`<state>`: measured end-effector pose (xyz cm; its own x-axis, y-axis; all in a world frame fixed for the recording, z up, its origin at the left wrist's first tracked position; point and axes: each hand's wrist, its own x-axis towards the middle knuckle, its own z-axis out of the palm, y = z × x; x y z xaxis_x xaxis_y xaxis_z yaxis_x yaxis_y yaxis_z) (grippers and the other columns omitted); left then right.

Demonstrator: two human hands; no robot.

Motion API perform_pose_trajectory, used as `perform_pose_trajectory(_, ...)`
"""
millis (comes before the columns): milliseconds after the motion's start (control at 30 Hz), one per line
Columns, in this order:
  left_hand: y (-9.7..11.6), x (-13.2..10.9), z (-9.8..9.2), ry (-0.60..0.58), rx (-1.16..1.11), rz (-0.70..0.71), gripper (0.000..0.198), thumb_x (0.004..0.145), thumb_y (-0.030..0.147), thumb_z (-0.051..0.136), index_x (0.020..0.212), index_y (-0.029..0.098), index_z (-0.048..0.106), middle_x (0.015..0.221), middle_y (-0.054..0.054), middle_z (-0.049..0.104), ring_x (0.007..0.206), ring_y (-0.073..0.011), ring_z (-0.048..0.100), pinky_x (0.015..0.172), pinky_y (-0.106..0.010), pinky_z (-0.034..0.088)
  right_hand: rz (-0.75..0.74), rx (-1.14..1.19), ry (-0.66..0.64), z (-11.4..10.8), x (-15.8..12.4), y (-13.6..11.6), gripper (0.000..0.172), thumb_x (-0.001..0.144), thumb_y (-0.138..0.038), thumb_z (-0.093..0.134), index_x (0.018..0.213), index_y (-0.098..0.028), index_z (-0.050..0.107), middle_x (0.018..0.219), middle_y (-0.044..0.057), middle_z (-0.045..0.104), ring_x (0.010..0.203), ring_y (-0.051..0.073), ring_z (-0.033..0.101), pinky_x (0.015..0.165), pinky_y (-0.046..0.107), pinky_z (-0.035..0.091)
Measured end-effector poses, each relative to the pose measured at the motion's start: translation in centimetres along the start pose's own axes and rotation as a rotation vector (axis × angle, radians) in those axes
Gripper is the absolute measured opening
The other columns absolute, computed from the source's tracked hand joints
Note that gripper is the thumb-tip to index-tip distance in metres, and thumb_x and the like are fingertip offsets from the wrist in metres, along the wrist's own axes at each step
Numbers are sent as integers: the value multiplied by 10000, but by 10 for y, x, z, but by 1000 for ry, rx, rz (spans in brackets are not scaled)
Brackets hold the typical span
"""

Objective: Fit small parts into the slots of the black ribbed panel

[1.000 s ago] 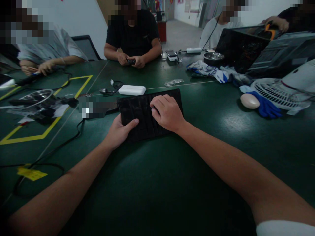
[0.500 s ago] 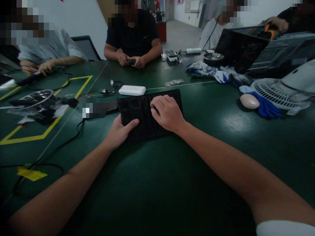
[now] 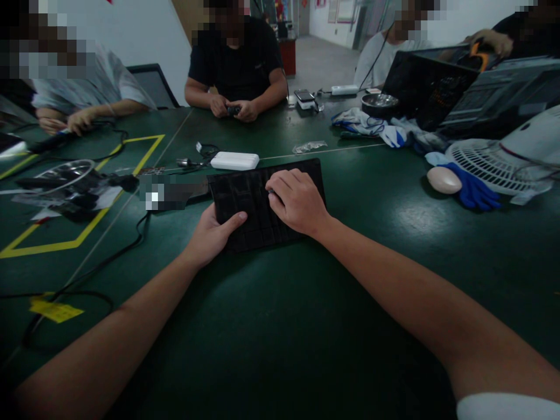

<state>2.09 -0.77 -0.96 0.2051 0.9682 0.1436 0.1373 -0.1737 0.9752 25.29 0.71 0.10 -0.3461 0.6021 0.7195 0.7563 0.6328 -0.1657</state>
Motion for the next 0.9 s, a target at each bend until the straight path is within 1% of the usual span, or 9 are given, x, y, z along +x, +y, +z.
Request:
perform_pose_trajectory(300, -1, 0, 1, 4, -8, -4, 511, 818, 424, 802, 1228, 168, 636, 1262, -129, 728, 1179, -326, 684, 1042, -516, 545, -14, -2, 11, 0, -1, -1, 144, 965, -250, 496, 991, -219, 634, 1065, 78, 703, 968, 257, 593, 862, 428, 436)
perform_pose_trajectory(467, -2, 0, 1, -4, -15, -1, 513, 819, 433, 800, 1228, 173, 630, 1272, -128, 726, 1188, -323, 682, 1034, -507, 551, 21, 38, 36, 2, -3, 2, 130, 957, -268, 534, 1008, -233, 649, 1227, 98, 629, 1042, 258, 591, 920, 444, 463)
perform_pose_trajectory(533, -2, 0, 1, -10, -12, 6, 519, 822, 441, 799, 1233, 173, 631, 1280, -130, 722, 1192, -326, 680, 1034, -507, 551, 33, 60, 54, 3, -3, 3, 132, 953, -274, 541, 1005, -231, 654, 1262, 109, 597, 1058, 259, 588, 928, 446, 476)
perform_pose_trajectory(633, -2, 0, 0, -10, -7, 6, 523, 824, 449, 797, 1238, 176, 631, 1278, -127, 724, 1191, -329, 681, 1030, -512, 553, 25, 55, 59, 3, -3, 3, 134, 959, -277, 538, 1016, -231, 650, 1201, 106, 611, 1069, 269, 581, 934, 455, 472)
perform_pose_trajectory(767, 0, 0, 0, -9, -4, -2, 522, 821, 452, 801, 1230, 175, 633, 1277, -127, 725, 1198, -333, 678, 1036, -510, 550, 19, 24, 47, 3, -3, 2, 137, 979, -289, 520, 1010, -231, 640, 1073, 85, 638, 1010, 258, 577, 905, 437, 461)
perform_pose_trajectory(900, 1, -1, 1, -3, -11, -11, 533, 810, 456, 811, 1224, 170, 634, 1256, -126, 732, 1189, -332, 681, 1044, -512, 543, 10, 6, 56, 3, -2, 2, 139, 986, -305, 521, 997, -225, 635, 1042, 79, 644, 985, 250, 581, 886, 420, 462)
